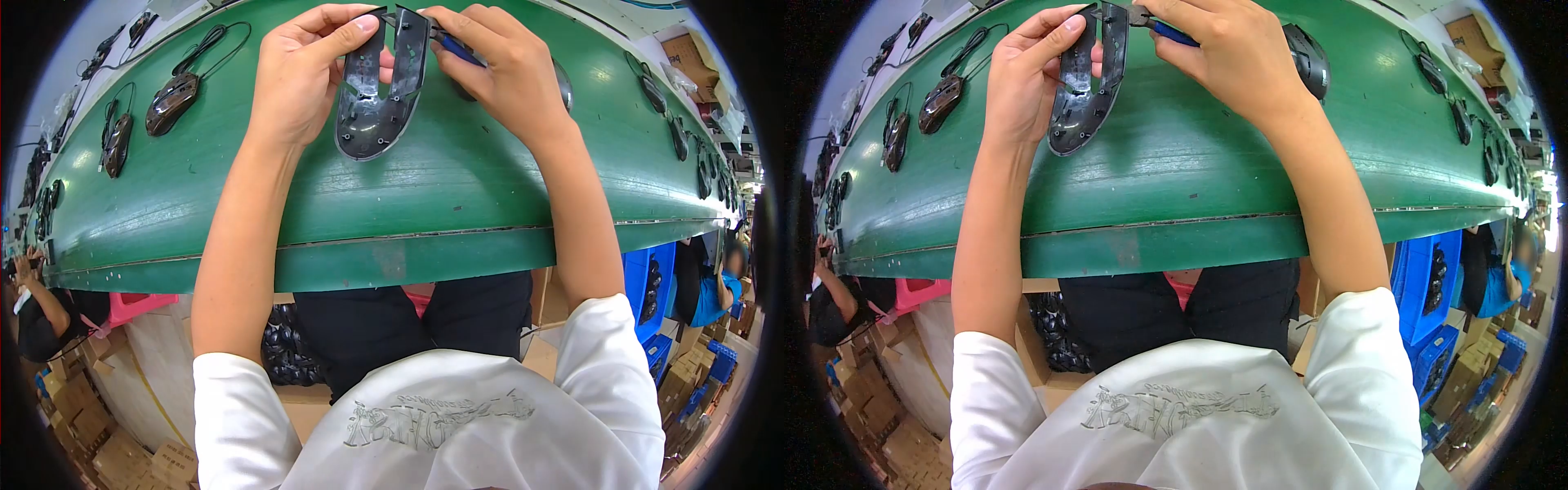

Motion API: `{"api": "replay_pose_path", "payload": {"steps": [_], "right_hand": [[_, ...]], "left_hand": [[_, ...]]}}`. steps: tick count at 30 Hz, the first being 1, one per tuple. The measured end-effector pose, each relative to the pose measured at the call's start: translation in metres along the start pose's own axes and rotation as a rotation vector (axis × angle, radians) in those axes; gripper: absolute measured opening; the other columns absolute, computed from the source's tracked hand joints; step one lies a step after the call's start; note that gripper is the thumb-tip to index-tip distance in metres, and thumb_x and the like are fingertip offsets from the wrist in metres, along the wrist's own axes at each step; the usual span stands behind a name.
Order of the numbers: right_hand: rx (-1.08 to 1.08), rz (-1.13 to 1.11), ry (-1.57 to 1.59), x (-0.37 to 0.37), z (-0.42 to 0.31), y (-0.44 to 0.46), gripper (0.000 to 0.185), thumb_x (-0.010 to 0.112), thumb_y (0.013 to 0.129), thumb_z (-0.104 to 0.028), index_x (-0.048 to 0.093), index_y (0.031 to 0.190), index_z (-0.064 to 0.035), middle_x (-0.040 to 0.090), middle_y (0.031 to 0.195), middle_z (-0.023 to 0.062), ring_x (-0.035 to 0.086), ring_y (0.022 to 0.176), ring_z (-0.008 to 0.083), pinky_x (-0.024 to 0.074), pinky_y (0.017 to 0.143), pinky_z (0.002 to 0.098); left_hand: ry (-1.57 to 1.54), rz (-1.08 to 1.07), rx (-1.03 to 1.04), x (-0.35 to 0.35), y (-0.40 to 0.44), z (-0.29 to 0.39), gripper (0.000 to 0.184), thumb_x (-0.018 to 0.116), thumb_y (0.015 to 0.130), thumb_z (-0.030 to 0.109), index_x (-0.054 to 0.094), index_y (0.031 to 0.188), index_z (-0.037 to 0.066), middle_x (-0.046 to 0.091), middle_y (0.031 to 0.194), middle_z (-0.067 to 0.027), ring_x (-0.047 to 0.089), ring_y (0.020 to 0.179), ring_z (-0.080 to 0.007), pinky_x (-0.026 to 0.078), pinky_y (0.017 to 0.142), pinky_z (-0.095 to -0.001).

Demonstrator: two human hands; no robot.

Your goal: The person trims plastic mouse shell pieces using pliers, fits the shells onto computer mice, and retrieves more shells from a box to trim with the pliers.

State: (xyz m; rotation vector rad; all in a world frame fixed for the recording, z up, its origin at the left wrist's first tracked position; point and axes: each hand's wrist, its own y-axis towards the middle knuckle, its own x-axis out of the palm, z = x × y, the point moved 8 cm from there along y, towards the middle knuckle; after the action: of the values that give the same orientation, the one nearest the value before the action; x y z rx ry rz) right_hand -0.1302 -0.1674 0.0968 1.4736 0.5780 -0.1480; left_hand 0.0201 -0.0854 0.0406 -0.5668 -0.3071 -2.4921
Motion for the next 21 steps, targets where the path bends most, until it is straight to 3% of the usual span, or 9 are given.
{"api": "replay_pose_path", "payload": {"steps": [3, 14, 19, 21], "right_hand": [[0.218, -0.272, -0.116, 0.005, -0.001, 0.006, 0.039, 0.071, 0.076, -0.007, 0.069, 0.114, -0.0068, 0.06, 0.084, 0.0073, 0.057, 0.07, 0.0238, 0.047, 0.064, 0.0321], [0.342, -0.173, -0.07, 0.009, 0.012, -0.004, 0.039, 0.071, 0.074, -0.004, 0.069, 0.113, -0.0029, 0.06, 0.082, 0.0085, 0.055, 0.068, 0.0237, 0.0471, 0.063, 0.0311], [0.341, -0.083, -0.084, -0.006, -0.007, 0.015, 0.04, 0.072, 0.071, -0.005, 0.07, 0.111, -0.0018, 0.06, 0.081, 0.0087, 0.054, 0.066, 0.0234, 0.047, 0.062, 0.0309], [0.283, -0.073, -0.107, -0.007, -0.015, 0.02, 0.04, 0.073, 0.07, -0.006, 0.071, 0.11, -0.0025, 0.06, 0.081, 0.0079, 0.053, 0.066, 0.0225, 0.0468, 0.062, 0.0303]], "left_hand": [[0.002, 0.002, -0.011, 0.001, 0.0, 0.0, 0.013, 0.062, 0.093, -0.001, 0.065, 0.105, -0.005, 0.068, 0.08, -0.0131, 0.062, 0.057, -0.0177, 0.054, 0.055, -0.0257], [-0.219, -0.102, -0.007, -0.004, 0.001, -0.002, 0.018, 0.065, 0.093, 0.004, 0.063, 0.11, -0.001, 0.068, 0.087, -0.012, 0.066, 0.066, -0.019, 0.056, 0.061, -0.0279], [-0.536, -0.262, -0.072, 0.013, -0.004, -0.008, 0.02, 0.068, 0.092, 0.002, 0.063, 0.111, 0.002, 0.069, 0.091, -0.0122, 0.068, 0.073, -0.0211, 0.058, 0.069, -0.0328], [-0.531, -0.322, 0.022, 0.018, -0.006, -0.004, 0.016, 0.065, 0.095, 0.014, 0.064, 0.106, 0.002, 0.068, 0.088, -0.0124, 0.068, 0.076, -0.0221, 0.057, 0.071, -0.0341]]}}
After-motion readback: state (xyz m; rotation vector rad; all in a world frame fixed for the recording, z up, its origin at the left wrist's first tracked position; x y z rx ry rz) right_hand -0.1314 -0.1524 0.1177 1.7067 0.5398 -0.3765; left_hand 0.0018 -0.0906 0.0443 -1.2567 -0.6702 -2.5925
